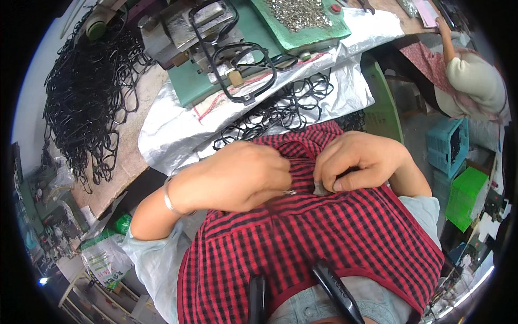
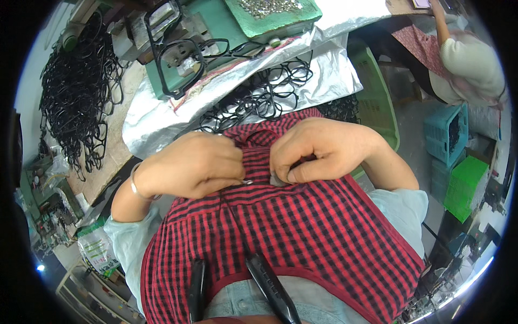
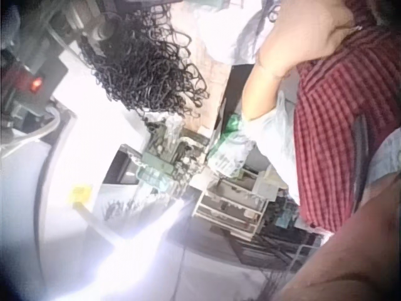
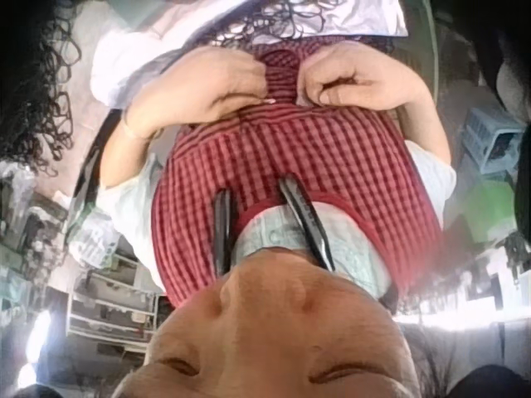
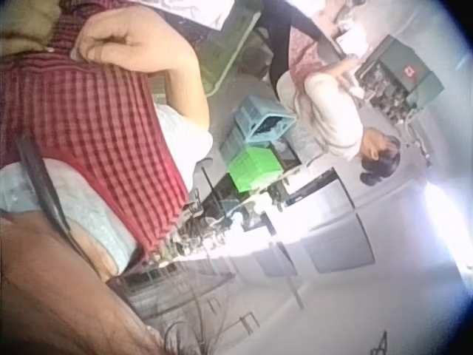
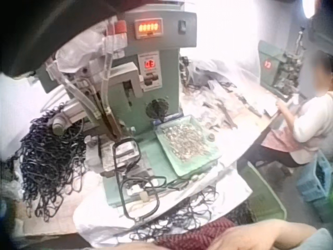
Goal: The person assembles black cables by inserting metal connectors into the ends using a press machine. They pick up cables, place them in the machine, and operate the press to attach the connectors.
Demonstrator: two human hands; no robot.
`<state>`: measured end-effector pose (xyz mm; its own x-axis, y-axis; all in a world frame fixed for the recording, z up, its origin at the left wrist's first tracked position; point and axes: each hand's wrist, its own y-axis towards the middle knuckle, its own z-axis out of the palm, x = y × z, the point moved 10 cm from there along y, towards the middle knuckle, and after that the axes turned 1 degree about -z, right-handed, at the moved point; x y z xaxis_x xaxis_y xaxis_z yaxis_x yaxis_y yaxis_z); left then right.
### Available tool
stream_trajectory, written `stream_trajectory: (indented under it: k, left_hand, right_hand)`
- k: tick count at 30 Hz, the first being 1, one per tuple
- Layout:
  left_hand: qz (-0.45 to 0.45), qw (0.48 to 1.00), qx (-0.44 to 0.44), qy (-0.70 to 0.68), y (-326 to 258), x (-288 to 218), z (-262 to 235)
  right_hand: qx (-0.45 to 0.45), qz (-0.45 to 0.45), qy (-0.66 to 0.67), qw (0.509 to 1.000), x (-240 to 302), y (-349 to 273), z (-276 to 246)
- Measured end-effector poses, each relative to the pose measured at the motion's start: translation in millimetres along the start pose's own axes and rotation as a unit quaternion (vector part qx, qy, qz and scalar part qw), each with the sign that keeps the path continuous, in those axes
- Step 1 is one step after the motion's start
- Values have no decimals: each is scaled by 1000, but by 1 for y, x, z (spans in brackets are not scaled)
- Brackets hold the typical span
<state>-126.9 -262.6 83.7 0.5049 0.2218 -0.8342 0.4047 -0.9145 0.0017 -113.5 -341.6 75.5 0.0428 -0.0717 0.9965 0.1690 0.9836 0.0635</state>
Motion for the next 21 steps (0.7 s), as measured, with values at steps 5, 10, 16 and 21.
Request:
stream_trajectory:
  k: [5,10,16,21]
  left_hand:
    - [-119,989,-23,84,-59,-11,-37]
    - [-257,792,-553,15,-222,59,-157]
    - [-397,616,-594,331,-289,148,-169]
    - [-600,518,-467,391,-292,212,-160]
  right_hand:
    - [-2,41,14,999,-4,-7,-5]
    - [-444,148,-100,878,-27,-48,-107]
    - [-591,10,-189,784,14,-22,-162]
    - [-509,-110,-281,806,68,66,-173]
